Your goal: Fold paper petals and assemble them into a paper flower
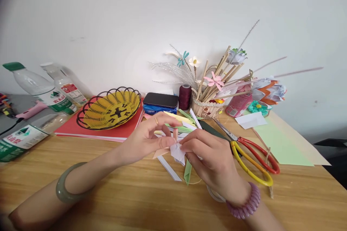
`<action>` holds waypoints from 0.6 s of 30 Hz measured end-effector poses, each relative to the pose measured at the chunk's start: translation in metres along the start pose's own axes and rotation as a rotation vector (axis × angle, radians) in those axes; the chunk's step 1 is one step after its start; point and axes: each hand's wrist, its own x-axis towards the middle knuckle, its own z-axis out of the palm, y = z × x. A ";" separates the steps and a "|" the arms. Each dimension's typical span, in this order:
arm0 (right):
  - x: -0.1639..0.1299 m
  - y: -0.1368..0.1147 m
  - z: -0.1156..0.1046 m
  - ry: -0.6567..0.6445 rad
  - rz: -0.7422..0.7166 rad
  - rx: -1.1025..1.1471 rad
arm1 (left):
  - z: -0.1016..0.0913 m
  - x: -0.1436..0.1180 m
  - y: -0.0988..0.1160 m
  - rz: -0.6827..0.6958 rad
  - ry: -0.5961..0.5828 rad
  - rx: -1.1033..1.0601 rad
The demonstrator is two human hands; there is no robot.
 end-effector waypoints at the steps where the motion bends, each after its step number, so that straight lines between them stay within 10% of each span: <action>1: 0.000 0.000 0.000 -0.006 0.007 0.005 | 0.001 0.001 -0.001 -0.019 -0.010 -0.007; 8: 0.001 -0.011 0.002 0.275 0.310 0.002 | 0.007 -0.001 -0.007 0.198 0.290 0.100; 18: 0.006 -0.015 0.007 0.013 0.611 0.317 | 0.011 -0.007 -0.014 0.275 0.300 0.239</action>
